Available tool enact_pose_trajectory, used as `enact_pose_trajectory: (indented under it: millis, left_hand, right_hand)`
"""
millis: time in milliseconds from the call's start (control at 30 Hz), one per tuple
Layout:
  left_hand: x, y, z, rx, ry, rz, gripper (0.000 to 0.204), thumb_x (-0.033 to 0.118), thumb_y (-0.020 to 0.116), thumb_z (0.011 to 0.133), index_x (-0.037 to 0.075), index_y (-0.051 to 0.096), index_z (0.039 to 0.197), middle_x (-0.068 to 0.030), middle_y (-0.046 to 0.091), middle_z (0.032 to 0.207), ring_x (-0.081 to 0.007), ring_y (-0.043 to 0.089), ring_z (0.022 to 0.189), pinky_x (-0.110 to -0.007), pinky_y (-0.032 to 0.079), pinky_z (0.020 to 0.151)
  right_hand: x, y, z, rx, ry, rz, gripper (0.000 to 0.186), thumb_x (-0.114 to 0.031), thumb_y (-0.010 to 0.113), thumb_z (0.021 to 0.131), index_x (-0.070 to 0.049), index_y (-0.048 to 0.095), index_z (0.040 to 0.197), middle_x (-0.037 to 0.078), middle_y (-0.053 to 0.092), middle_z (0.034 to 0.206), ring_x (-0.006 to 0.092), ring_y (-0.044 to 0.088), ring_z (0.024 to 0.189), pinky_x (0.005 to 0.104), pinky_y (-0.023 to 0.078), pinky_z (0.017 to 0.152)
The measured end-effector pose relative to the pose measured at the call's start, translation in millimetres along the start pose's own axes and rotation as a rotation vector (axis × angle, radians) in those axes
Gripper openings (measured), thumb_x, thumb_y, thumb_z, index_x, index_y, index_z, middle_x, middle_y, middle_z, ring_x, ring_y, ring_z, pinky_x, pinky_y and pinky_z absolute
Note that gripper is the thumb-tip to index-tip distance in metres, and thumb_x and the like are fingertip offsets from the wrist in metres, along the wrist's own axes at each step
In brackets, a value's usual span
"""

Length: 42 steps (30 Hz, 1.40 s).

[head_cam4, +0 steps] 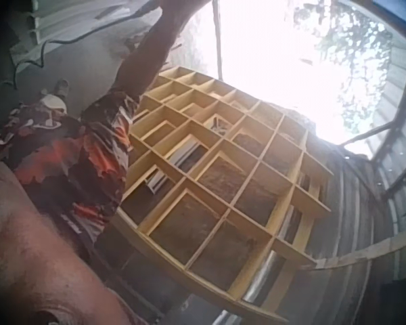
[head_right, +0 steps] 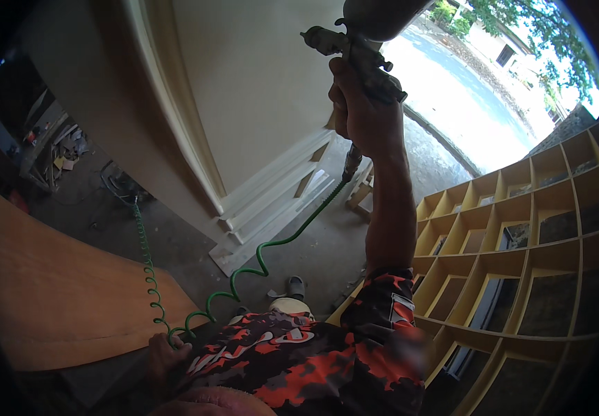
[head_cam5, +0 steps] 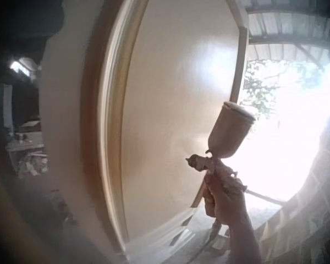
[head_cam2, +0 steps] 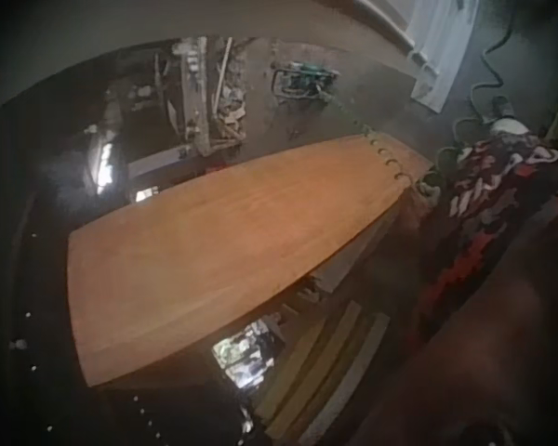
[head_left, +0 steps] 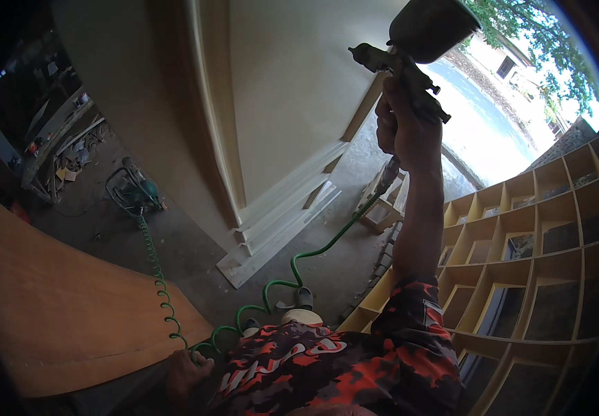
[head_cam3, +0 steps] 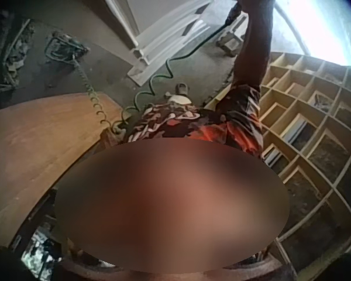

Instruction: The person paints a wooden door frame using a spray gun connected to a compressor.

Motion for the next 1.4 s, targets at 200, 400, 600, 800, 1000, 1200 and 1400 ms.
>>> enact_pose_trajectory:
  millis: [200, 400, 600, 800, 1000, 1200, 1400]
  left_hand:
    - [-40.0, 3.5, 14.3, -0.305, -0.086, -0.012, 0.034, 0.037, 0.085, 0.074, 0.005, 0.076, 0.078, -0.0178, 0.074, 0.08, -0.0396, 0.073, 0.083, -0.049, 0.059, 0.083]
    - [-63.6, -10.0, 14.9, -0.215, -0.027, 0.013, 0.037, 0.036, 0.083, 0.074, 0.0, 0.082, 0.082, -0.0194, 0.075, 0.072, -0.0349, 0.077, 0.072, -0.042, 0.061, 0.076]
    - [-83.2, -12.0, 22.6, -0.332, -0.046, 0.032, 0.035, 0.034, 0.079, 0.077, 0.0, 0.081, 0.084, -0.0203, 0.075, 0.075, -0.0346, 0.078, 0.077, -0.042, 0.061, 0.076]
    - [-97.4, -14.1, 24.2, -0.333, -0.06, 0.023, 0.035, 0.037, 0.08, 0.075, 0.004, 0.083, 0.084, -0.0186, 0.076, 0.076, -0.0346, 0.077, 0.078, -0.043, 0.062, 0.084]
    - [-94.3, -23.6, 23.1, -0.284, -0.04, 0.036, 0.036, 0.037, 0.079, 0.075, 0.001, 0.08, 0.078, -0.0198, 0.074, 0.071, -0.0356, 0.076, 0.072, -0.044, 0.061, 0.076]
    - [-105.6, -8.4, 26.4, -0.359, -0.072, 0.023, 0.035, 0.036, 0.078, 0.075, 0.001, 0.08, 0.077, -0.0197, 0.074, 0.071, -0.0361, 0.076, 0.073, -0.044, 0.06, 0.075]
    - [-96.9, -2.5, 28.7, -0.356, -0.032, 0.006, 0.035, 0.036, 0.078, 0.074, 0.001, 0.08, 0.077, -0.0207, 0.073, 0.072, -0.0368, 0.076, 0.074, -0.045, 0.06, 0.076]
  right_hand:
    - [-15.7, 43.8, -38.1, -0.043, 0.032, -0.014, 0.033, -0.023, 0.062, 0.109, -0.01, 0.062, 0.14, -0.002, 0.049, 0.063, 0.0032, 0.036, 0.043, 0.0246, 0.026, 0.04]
    - [-34.8, 92.4, -79.2, -0.098, -0.062, 0.039, 0.027, -0.02, 0.062, 0.109, -0.005, 0.062, 0.132, -0.001, 0.05, 0.064, 0.0036, 0.038, 0.046, 0.0239, 0.026, 0.041]
    - [-53.2, 131.8, -123.7, -0.108, 0.019, 0.071, 0.01, -0.014, 0.061, 0.108, -0.005, 0.063, 0.109, 0.0, 0.051, 0.063, 0.0042, 0.039, 0.044, 0.024, 0.026, 0.04]
    - [-70.9, 170.1, -151.0, -0.219, -0.098, 0.025, 0.008, -0.01, 0.06, 0.107, -0.003, 0.063, 0.106, -0.002, 0.053, 0.062, 0.0031, 0.041, 0.044, 0.023, 0.03, 0.039]
    - [-86.5, 191.8, -179.4, -0.365, -0.033, 0.105, 0.014, -0.006, 0.072, 0.1, 0.002, 0.069, 0.111, 0.002, 0.062, 0.077, 0.0056, 0.055, 0.068, 0.0285, 0.045, 0.059]
    - [-103.7, 189.9, -187.2, -0.474, -0.117, 0.099, 0.016, -0.005, 0.073, 0.099, 0.002, 0.067, 0.111, 0.004, 0.064, 0.076, 0.006, 0.057, 0.068, 0.0289, 0.046, 0.058]
    - [-90.6, 146.5, -153.7, -0.165, -0.023, -0.103, 0.02, -0.014, 0.071, 0.103, -0.001, 0.072, 0.117, -0.002, 0.062, 0.069, 0.0042, 0.058, 0.06, 0.0259, 0.044, 0.052]
Point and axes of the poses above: each hand's wrist, its own z-axis towards the middle knuckle, its own y-axis out of the palm, x = y × z, the point moved 6 cm from there along z, towards the middle knuckle
